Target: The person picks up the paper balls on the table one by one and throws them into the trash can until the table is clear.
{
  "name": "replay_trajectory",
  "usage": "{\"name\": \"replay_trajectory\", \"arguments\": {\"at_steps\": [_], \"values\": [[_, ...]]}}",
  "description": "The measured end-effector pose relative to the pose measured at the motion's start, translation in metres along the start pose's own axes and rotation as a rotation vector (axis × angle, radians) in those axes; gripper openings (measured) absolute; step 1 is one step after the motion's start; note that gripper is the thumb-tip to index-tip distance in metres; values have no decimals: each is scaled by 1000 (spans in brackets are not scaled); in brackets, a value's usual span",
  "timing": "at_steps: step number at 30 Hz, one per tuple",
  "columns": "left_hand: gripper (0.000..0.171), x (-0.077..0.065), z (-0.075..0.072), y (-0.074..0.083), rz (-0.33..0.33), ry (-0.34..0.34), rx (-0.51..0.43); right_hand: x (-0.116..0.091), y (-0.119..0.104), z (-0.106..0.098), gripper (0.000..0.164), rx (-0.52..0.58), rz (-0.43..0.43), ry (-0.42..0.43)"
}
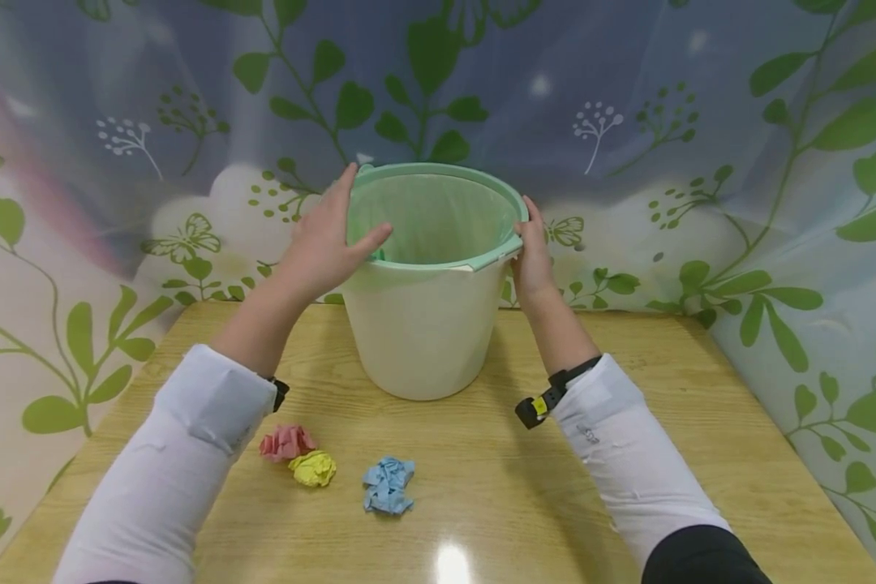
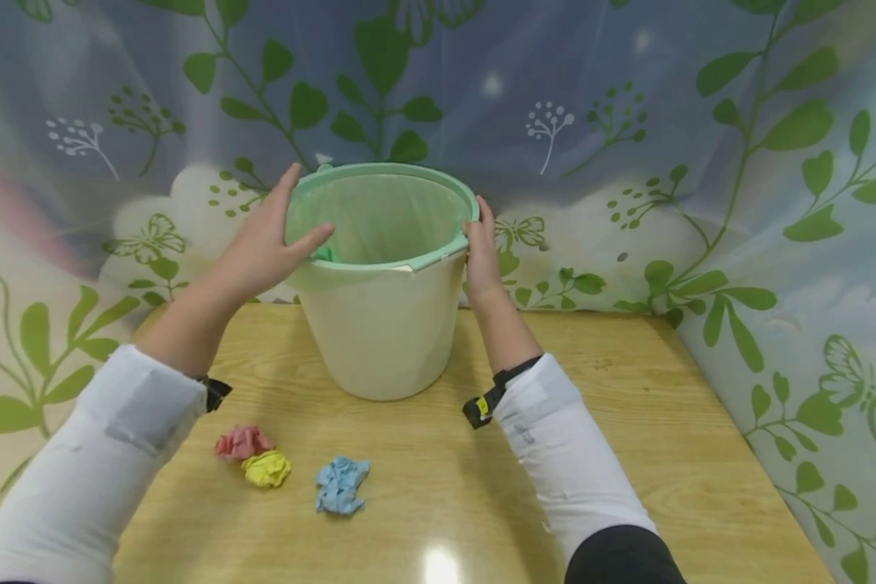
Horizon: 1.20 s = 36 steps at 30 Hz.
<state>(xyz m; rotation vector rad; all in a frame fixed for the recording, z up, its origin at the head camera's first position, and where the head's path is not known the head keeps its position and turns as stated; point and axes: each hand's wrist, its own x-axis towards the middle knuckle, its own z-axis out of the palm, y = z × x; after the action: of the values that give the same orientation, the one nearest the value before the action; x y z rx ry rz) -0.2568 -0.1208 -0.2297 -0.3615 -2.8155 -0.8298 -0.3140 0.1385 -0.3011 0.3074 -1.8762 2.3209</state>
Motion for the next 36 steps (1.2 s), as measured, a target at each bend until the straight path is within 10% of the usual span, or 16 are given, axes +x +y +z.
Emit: {"name": "replay_trajectory", "arguments": {"at_steps": [36], "values": [[79, -106, 42, -17, 365, 186, 53, 0, 1, -2, 71, 1, -9, -1]]}}
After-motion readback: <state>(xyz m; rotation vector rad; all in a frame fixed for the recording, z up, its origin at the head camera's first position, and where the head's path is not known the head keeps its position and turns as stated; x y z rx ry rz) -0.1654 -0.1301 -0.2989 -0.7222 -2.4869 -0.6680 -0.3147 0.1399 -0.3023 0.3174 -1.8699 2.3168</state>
